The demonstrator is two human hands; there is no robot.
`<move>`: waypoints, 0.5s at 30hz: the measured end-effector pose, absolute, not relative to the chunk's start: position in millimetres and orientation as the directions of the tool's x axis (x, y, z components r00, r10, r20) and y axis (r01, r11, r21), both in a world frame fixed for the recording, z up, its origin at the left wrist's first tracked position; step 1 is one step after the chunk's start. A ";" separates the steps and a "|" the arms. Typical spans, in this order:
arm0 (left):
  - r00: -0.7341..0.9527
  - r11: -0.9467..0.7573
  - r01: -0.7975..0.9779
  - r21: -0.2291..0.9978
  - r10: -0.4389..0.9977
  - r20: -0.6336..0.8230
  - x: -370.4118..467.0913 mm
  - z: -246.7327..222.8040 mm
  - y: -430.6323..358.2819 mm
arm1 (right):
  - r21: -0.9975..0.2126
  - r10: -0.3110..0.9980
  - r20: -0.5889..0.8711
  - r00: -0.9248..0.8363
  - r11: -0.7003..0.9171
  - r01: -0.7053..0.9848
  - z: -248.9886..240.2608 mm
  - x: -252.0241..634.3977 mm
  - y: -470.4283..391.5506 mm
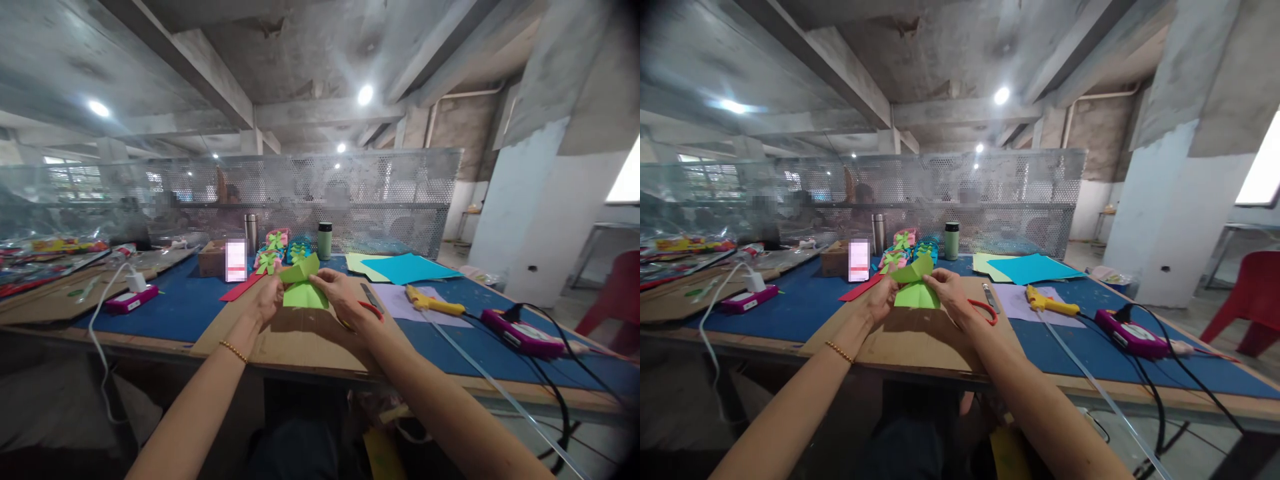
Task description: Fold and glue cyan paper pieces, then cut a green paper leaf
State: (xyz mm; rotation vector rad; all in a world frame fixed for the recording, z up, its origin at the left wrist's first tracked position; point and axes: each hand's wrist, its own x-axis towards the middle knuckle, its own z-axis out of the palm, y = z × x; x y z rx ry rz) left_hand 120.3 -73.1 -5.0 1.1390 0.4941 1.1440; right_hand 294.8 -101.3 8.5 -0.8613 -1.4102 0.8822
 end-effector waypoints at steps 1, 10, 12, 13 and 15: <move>0.430 0.002 -0.444 0.896 0.878 0.211 119.2 -4.3 -75.0 | -0.904 0.904 0.427 -0.010 0.427 -0.015 8.2 295.4 -100.0; 0.404 -0.140 -0.340 0.930 0.871 0.279 117.9 -8.8 -82.4 | -0.894 0.893 0.444 -0.069 0.447 0.021 7.6 293.3 -106.2; 0.345 -0.155 -0.324 0.933 0.899 0.269 118.7 -11.6 -77.3 | -0.888 0.884 0.442 -0.153 0.455 0.063 7.3 290.4 -109.1; 0.310 -0.159 -0.322 0.933 0.914 0.263 118.7 -12.9 -74.3 | -0.884 0.881 0.434 -0.187 0.456 0.101 7.2 289.3 -109.9; 0.248 -0.167 -0.312 0.935 0.936 0.250 117.9 -14.9 -69.0 | -0.871 0.881 0.415 -0.226 0.457 0.181 7.5 288.6 -110.0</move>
